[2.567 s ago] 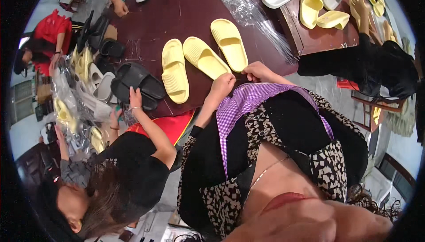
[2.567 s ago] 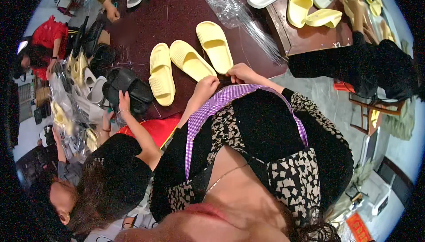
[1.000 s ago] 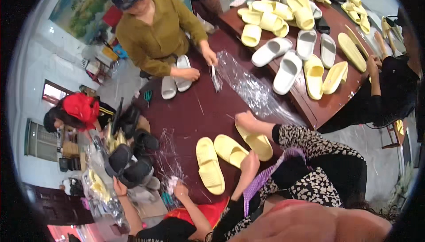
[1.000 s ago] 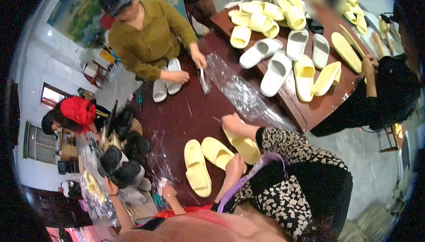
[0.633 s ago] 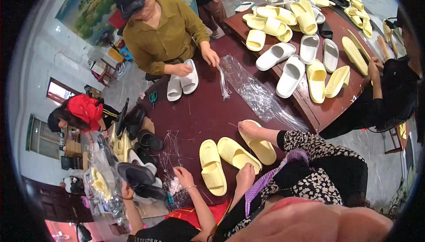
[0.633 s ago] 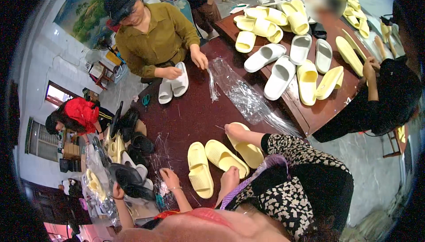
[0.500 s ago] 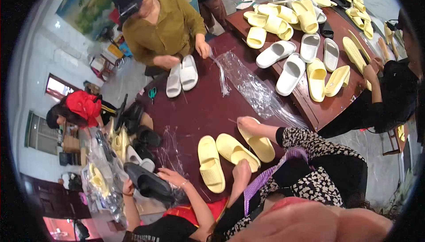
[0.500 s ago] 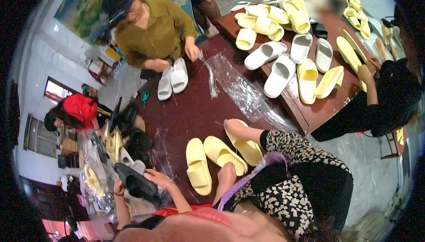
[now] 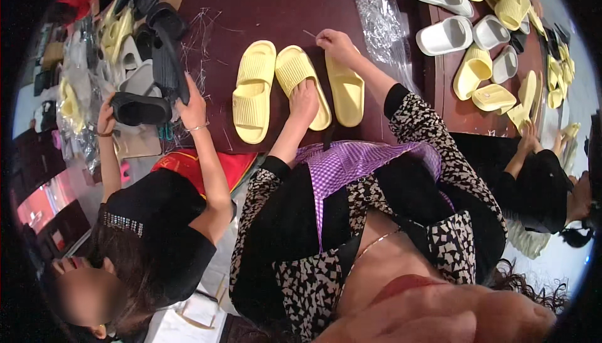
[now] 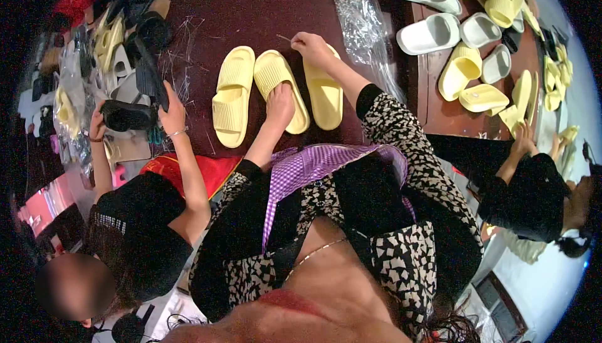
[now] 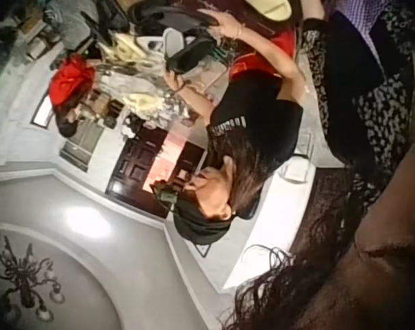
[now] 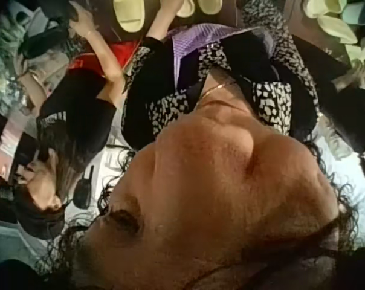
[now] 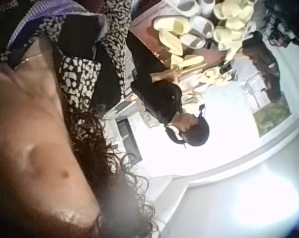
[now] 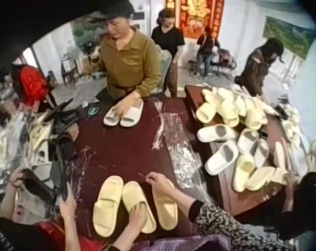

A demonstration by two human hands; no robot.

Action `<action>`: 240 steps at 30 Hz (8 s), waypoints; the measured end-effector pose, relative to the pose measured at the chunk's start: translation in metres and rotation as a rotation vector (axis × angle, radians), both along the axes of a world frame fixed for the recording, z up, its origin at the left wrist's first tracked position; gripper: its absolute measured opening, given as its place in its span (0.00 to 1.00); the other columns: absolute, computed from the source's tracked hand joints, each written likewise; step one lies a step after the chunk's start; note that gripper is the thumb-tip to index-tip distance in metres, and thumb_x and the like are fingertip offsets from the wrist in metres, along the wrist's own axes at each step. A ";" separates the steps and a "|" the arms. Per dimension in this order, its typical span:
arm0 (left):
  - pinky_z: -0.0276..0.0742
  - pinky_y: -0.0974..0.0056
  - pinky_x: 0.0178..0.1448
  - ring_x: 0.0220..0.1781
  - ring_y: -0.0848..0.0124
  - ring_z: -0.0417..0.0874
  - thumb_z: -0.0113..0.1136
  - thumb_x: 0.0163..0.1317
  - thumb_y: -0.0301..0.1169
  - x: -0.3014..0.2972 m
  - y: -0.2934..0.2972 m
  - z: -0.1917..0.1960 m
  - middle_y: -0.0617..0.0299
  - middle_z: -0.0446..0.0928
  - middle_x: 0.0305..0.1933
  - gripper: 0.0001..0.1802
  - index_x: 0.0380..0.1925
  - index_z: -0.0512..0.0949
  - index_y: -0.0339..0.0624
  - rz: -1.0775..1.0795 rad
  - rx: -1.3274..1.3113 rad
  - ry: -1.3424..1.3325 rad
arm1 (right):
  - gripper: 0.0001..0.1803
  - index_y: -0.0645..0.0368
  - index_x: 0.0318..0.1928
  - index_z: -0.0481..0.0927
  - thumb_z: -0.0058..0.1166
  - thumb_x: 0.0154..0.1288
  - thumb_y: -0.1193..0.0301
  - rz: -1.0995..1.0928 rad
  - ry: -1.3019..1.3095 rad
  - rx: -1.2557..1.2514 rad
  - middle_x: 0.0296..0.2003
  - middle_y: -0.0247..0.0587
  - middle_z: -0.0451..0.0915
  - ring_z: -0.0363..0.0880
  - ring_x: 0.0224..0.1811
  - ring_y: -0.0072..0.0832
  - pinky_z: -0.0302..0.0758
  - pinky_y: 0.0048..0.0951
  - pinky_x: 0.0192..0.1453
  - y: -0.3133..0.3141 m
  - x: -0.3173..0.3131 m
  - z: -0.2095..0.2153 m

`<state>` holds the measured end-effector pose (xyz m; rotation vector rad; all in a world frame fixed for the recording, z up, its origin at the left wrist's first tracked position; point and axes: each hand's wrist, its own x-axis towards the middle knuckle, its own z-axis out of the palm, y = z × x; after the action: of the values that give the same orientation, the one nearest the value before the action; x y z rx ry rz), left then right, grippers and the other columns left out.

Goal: The person pairs slippers by threading and fastening plastic ties through them by hand, then placing the fastened pairs on the table.

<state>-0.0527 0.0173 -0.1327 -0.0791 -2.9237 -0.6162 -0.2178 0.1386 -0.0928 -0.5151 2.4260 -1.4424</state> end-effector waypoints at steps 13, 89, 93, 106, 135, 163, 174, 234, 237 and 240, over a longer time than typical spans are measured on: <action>0.73 0.46 0.40 0.36 0.45 0.77 0.40 0.60 0.29 -0.005 -0.003 0.000 0.40 0.74 0.35 0.12 0.39 0.70 0.35 -0.007 -0.008 -0.230 | 0.14 0.55 0.36 0.81 0.54 0.55 0.59 0.348 0.274 0.394 0.36 0.44 0.80 0.77 0.40 0.41 0.73 0.41 0.45 -0.075 0.012 -0.004; 0.62 0.81 0.21 0.18 0.86 0.68 0.55 0.60 0.26 -0.029 0.023 0.132 0.69 0.73 0.22 0.02 0.31 0.77 0.40 0.172 1.603 -0.276 | 0.04 0.63 0.33 0.80 0.53 0.56 0.78 -0.078 0.300 -0.153 0.21 0.38 0.77 0.73 0.22 0.17 0.70 0.21 0.26 0.048 0.098 0.093; 0.61 0.80 0.21 0.17 0.85 0.67 0.55 0.60 0.25 -0.025 0.027 0.131 0.69 0.73 0.21 0.03 0.31 0.77 0.39 0.188 1.582 -0.259 | 0.04 0.63 0.33 0.80 0.53 0.56 0.78 -0.071 0.281 -0.137 0.21 0.39 0.78 0.75 0.22 0.19 0.71 0.22 0.26 0.051 0.102 0.096; 0.60 0.79 0.21 0.18 0.84 0.67 0.55 0.58 0.25 -0.024 0.028 0.120 0.70 0.72 0.20 0.01 0.28 0.76 0.41 0.166 1.566 -0.261 | 0.02 0.62 0.28 0.77 0.54 0.53 0.77 -0.070 0.408 -0.175 0.19 0.47 0.76 0.78 0.21 0.36 0.72 0.31 0.25 0.052 0.104 0.089; 0.59 0.78 0.20 0.16 0.85 0.63 0.53 0.61 0.30 -0.024 0.009 0.085 0.72 0.67 0.18 0.06 0.29 0.74 0.40 0.262 1.308 -0.210 | 0.09 0.63 0.37 0.78 0.52 0.55 0.74 -0.113 0.058 0.037 0.25 0.48 0.79 0.80 0.28 0.36 0.74 0.32 0.35 0.095 0.119 -0.012; 0.67 0.79 0.30 0.26 0.84 0.70 0.50 0.63 0.25 -0.031 0.062 0.129 0.69 0.70 0.28 0.05 0.38 0.71 0.37 -0.174 1.239 0.020 | 0.17 0.63 0.45 0.77 0.56 0.53 0.76 -0.285 0.354 -0.160 0.47 0.48 0.74 0.71 0.53 0.41 0.67 0.36 0.56 0.121 0.088 -0.013; 0.70 0.74 0.27 0.25 0.77 0.74 0.48 0.66 0.39 0.004 -0.007 0.046 0.63 0.74 0.28 0.14 0.35 0.73 0.37 0.270 1.028 -0.299 | 0.21 0.62 0.57 0.66 0.40 0.62 0.73 -0.873 0.833 0.738 0.40 0.60 0.75 0.74 0.39 0.52 0.72 0.43 0.41 0.437 -0.103 0.104; 0.73 0.59 0.51 0.52 0.63 0.74 0.53 0.61 0.46 -0.035 -0.032 0.021 0.54 0.72 0.53 0.29 0.55 0.66 0.35 0.699 1.581 -0.121 | 0.12 0.65 0.38 0.75 0.45 0.50 0.78 -0.268 -0.762 -0.336 0.22 0.36 0.73 0.72 0.21 0.26 0.72 0.27 0.26 0.158 0.156 -0.018; 0.70 0.56 0.51 0.52 0.64 0.72 0.52 0.63 0.43 -0.023 -0.079 -0.011 0.57 0.71 0.53 0.24 0.54 0.67 0.42 0.746 1.443 0.182 | 0.14 0.67 0.38 0.74 0.45 0.49 0.77 -0.259 -0.715 -0.242 0.23 0.39 0.74 0.73 0.21 0.27 0.72 0.27 0.25 0.145 0.155 0.008; 0.65 0.61 0.58 0.55 0.60 0.72 0.47 0.65 0.44 -0.046 -0.053 0.084 0.45 0.71 0.53 0.28 0.53 0.66 0.27 0.820 1.455 0.149 | 0.16 0.70 0.39 0.74 0.45 0.48 0.75 -0.371 -0.634 -0.094 0.25 0.44 0.75 0.75 0.21 0.31 0.73 0.29 0.24 0.202 0.158 -0.018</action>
<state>-0.0990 -0.0352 -0.0483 1.0377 -1.4596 -2.0532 -0.0595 0.3407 -0.1111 0.3587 1.9981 -1.5563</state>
